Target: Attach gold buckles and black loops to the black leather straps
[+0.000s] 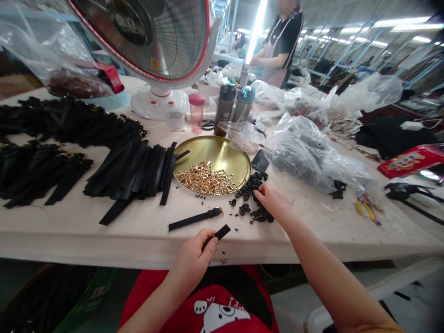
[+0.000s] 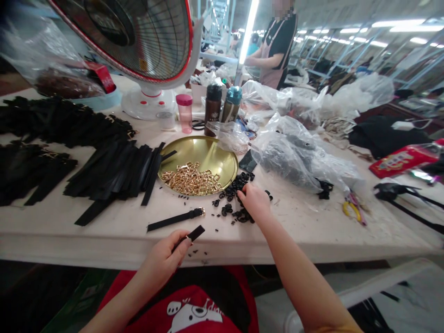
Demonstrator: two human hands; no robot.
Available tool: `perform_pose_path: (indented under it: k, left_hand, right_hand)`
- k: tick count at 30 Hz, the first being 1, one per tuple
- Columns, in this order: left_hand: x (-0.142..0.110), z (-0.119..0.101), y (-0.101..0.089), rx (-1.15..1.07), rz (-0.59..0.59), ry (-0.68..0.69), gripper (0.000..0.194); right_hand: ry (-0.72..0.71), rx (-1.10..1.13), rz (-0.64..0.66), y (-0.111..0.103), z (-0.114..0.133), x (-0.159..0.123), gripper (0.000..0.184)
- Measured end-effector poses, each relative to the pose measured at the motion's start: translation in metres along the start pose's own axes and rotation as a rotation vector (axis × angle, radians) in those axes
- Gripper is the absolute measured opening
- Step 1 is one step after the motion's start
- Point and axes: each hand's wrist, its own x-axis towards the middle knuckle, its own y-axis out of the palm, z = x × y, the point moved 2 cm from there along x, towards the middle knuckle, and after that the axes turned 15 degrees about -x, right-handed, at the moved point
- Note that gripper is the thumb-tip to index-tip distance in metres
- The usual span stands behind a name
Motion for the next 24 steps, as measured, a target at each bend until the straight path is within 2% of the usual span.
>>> perform_pose_path:
  k: [3,7,10,13,15,17,19,21,24]
  left_hand:
    - [-0.007,-0.001,0.000,-0.033,0.006,0.034,0.028]
    - [-0.015,-0.001,-0.002,-0.049,0.001,0.047,0.027]
    - [-0.019,-0.002,-0.002,-0.064,0.005,0.066,0.028]
    - [-0.021,-0.003,-0.002,-0.080,-0.001,0.068,0.029]
    - [-0.021,-0.004,-0.001,-0.102,-0.013,0.069,0.029]
    - [-0.021,-0.007,-0.001,-0.135,-0.034,0.082,0.029]
    - [-0.020,-0.009,-0.002,-0.162,-0.062,0.107,0.029]
    - [-0.020,-0.010,-0.003,-0.154,-0.080,0.119,0.030]
    - [-0.020,-0.008,-0.005,-0.062,-0.090,0.137,0.030]
  right_hand:
    - [-0.016,0.012,0.030,0.009,-0.004,0.014,0.014]
    - [-0.053,0.114,0.036,0.012,-0.004,0.016,0.015]
    - [-0.049,0.237,0.020,0.003,-0.006,0.013,0.023]
    - [-0.061,0.391,0.034,-0.013,-0.001,-0.002,0.031]
    - [-0.081,0.654,0.125,-0.021,0.012,-0.022,0.033]
    - [-0.053,1.156,0.326,-0.025,0.033,-0.048,0.029]
    - [-0.003,1.501,0.531,-0.026,0.057,-0.075,0.023]
    - [0.032,1.640,0.680,-0.025,0.078,-0.097,0.018]
    - [0.052,1.681,0.778,-0.020,0.098,-0.114,0.017]
